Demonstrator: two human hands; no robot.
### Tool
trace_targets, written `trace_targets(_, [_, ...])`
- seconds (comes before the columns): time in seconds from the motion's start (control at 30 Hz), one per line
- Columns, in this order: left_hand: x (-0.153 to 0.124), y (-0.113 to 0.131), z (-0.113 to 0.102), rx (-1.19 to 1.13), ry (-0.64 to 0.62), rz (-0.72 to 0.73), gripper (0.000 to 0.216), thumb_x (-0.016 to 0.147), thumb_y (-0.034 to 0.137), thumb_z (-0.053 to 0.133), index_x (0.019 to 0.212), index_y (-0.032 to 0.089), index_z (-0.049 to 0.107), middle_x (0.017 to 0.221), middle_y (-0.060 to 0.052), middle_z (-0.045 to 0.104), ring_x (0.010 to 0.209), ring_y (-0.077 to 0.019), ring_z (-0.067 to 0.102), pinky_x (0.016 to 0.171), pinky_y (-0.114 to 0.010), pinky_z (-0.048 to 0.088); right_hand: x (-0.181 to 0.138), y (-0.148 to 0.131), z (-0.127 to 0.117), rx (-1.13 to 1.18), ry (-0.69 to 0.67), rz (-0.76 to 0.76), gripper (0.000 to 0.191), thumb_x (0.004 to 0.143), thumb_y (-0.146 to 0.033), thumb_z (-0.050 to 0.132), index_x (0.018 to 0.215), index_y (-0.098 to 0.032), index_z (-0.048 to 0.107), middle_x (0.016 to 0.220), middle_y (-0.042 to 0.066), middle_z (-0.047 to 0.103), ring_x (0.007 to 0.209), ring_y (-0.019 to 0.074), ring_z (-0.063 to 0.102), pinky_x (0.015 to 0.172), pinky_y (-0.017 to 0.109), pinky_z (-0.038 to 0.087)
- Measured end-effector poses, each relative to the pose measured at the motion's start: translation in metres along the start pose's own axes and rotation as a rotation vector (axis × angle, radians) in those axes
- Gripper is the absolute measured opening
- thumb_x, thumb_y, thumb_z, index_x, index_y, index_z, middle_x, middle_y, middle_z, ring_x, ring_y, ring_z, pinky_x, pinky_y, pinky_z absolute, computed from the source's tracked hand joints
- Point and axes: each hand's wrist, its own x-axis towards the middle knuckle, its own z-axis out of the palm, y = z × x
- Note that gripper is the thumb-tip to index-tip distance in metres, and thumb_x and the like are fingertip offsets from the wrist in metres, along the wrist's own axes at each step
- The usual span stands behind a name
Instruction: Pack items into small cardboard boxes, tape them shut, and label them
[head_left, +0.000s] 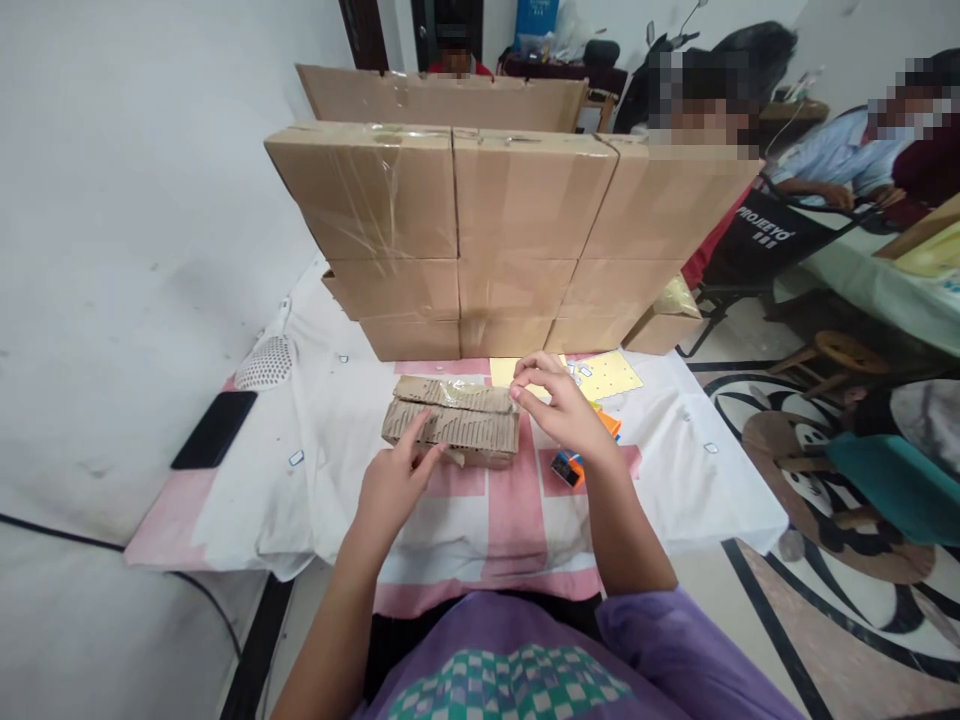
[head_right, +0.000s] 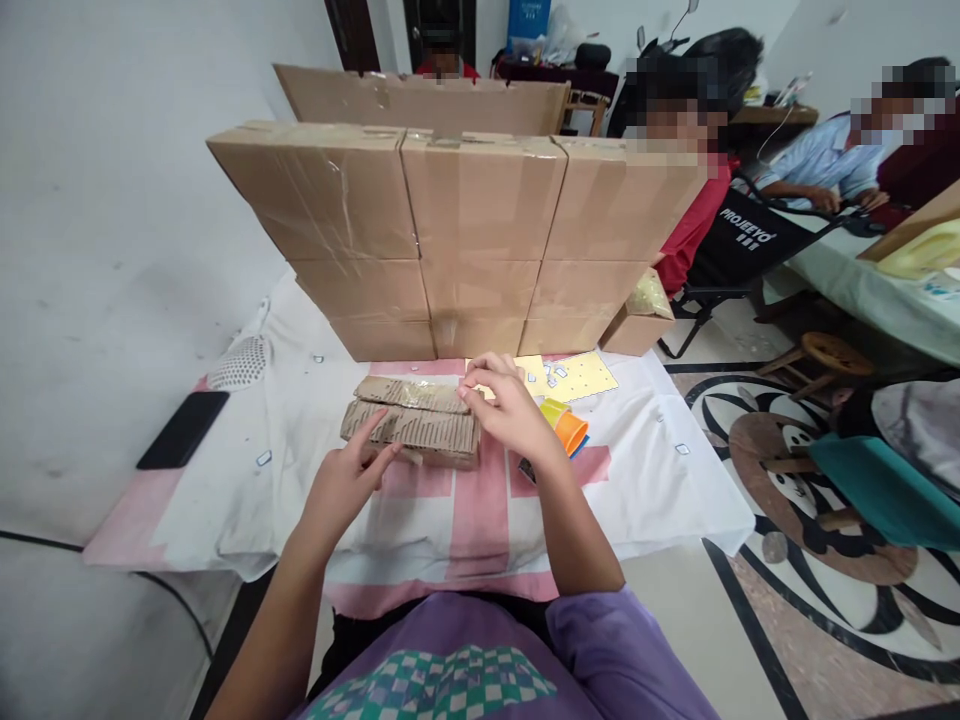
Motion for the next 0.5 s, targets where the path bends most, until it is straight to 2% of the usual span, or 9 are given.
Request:
trace_targets(0.1, [0.004, -0.005, 0.002, 0.055, 0.024, 0.001, 0.061, 0.096, 0.051, 0.053, 0.154, 0.034, 0.044, 0.058, 0.005, 0.061, 0.061, -0.02, 0.063, 0.069, -0.028, 0.042, 0.008, -0.003, 0.004, 0.037, -0.106, -0.038, 0.018, 0.098, -0.027, 0.06, 0.082, -0.022, 0.066, 0.106, 0.003, 0.06, 0.108, 0.0227, 0.053, 0.101, 0.042, 0.037])
trace_targets(0.2, [0.006, -0.006, 0.004, 0.04, 0.056, 0.015, 0.062, 0.097, 0.053, 0.052, 0.155, 0.034, 0.043, 0.059, 0.005, 0.062, 0.059, -0.019, 0.062, 0.066, -0.027, 0.042, 0.021, 0.0, 0.025, -0.004, -0.197, -0.041, 0.016, 0.098, -0.025, 0.061, 0.084, -0.021, 0.067, 0.11, 0.004, 0.061, 0.112, 0.0229, 0.051, 0.103, 0.043, 0.034])
trace_targets(0.3, [0.008, -0.01, 0.009, 0.026, 0.083, 0.077, 0.059, 0.1, 0.051, 0.046, 0.156, 0.032, 0.043, 0.059, 0.005, 0.063, 0.057, -0.0173, 0.061, 0.066, -0.026, 0.043, 0.037, 0.012, 0.049, -0.149, -0.247, 0.026, 0.016, 0.098, -0.024, 0.061, 0.084, -0.02, 0.069, 0.11, 0.005, 0.062, 0.113, 0.0247, 0.048, 0.103, 0.045, 0.031])
trace_targets(0.37, [0.008, -0.015, 0.015, 0.07, 0.068, 0.136, 0.054, 0.102, 0.048, 0.044, 0.153, 0.032, 0.048, 0.06, 0.003, 0.065, 0.057, -0.0165, 0.061, 0.067, -0.026, 0.044, 0.045, 0.022, 0.062, -0.245, -0.288, 0.051, 0.017, 0.097, -0.025, 0.061, 0.084, -0.019, 0.07, 0.111, 0.007, 0.061, 0.114, 0.0263, 0.046, 0.101, 0.046, 0.031])
trace_targets(0.5, [0.008, -0.026, 0.03, 0.231, 0.067, 0.2, 0.045, 0.101, 0.045, 0.048, 0.141, 0.033, 0.062, 0.078, -0.004, 0.076, 0.064, -0.0179, 0.065, 0.066, -0.026, 0.044, 0.051, 0.032, 0.072, -0.373, -0.331, 0.037, 0.014, 0.095, -0.028, 0.064, 0.088, -0.018, 0.071, 0.114, 0.01, 0.057, 0.115, 0.0282, 0.044, 0.099, 0.045, 0.033])
